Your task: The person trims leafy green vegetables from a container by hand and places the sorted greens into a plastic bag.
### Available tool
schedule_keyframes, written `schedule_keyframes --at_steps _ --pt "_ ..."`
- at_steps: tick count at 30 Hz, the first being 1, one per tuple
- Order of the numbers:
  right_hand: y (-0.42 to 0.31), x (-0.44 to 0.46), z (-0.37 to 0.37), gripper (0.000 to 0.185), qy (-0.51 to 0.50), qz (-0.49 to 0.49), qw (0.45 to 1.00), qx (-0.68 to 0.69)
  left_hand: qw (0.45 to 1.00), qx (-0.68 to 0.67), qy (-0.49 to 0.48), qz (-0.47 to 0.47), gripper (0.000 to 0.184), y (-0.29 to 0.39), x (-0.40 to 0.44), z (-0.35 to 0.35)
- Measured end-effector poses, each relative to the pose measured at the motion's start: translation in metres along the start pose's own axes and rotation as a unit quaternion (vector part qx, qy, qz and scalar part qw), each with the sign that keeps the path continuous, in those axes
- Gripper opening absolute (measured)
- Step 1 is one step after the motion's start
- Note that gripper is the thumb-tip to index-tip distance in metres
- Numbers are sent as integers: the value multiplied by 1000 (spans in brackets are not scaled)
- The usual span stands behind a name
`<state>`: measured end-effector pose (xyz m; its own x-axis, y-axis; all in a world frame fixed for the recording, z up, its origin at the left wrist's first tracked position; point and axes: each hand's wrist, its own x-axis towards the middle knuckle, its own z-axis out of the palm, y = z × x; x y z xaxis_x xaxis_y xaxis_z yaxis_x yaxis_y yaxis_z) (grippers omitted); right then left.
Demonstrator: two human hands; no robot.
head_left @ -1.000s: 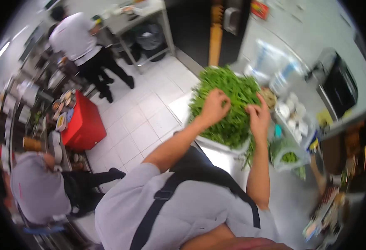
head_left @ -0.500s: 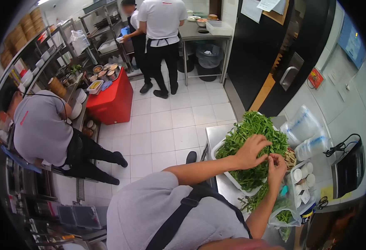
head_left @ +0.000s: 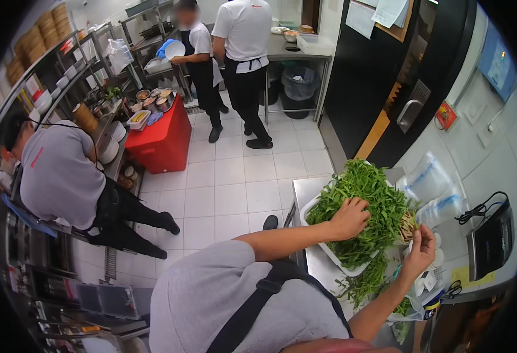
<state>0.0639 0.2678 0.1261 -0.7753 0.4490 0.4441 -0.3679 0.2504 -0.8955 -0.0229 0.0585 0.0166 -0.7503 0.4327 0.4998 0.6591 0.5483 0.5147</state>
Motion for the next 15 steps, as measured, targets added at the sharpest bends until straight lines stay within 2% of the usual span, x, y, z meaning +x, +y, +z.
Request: schedule_keyframes --at_steps 3,6,9,12,15 --pt "29 -13 2 20 3 33 999 25 996 -17 89 -4 19 30 6 -32" --pt "53 -32 14 21 -3 72 996 45 982 -180 52 -18 20 36 12 -48" --pt "58 -58 39 20 -37 114 990 74 913 -384 -17 -135 21 41 7 -48" --pt "63 -78 53 19 -66 139 983 99 878 -431 2 -210 22 31 -2 -42" --pt "63 -88 64 17 -80 156 974 144 865 -465 -12 -186 18 23 -13 -39"
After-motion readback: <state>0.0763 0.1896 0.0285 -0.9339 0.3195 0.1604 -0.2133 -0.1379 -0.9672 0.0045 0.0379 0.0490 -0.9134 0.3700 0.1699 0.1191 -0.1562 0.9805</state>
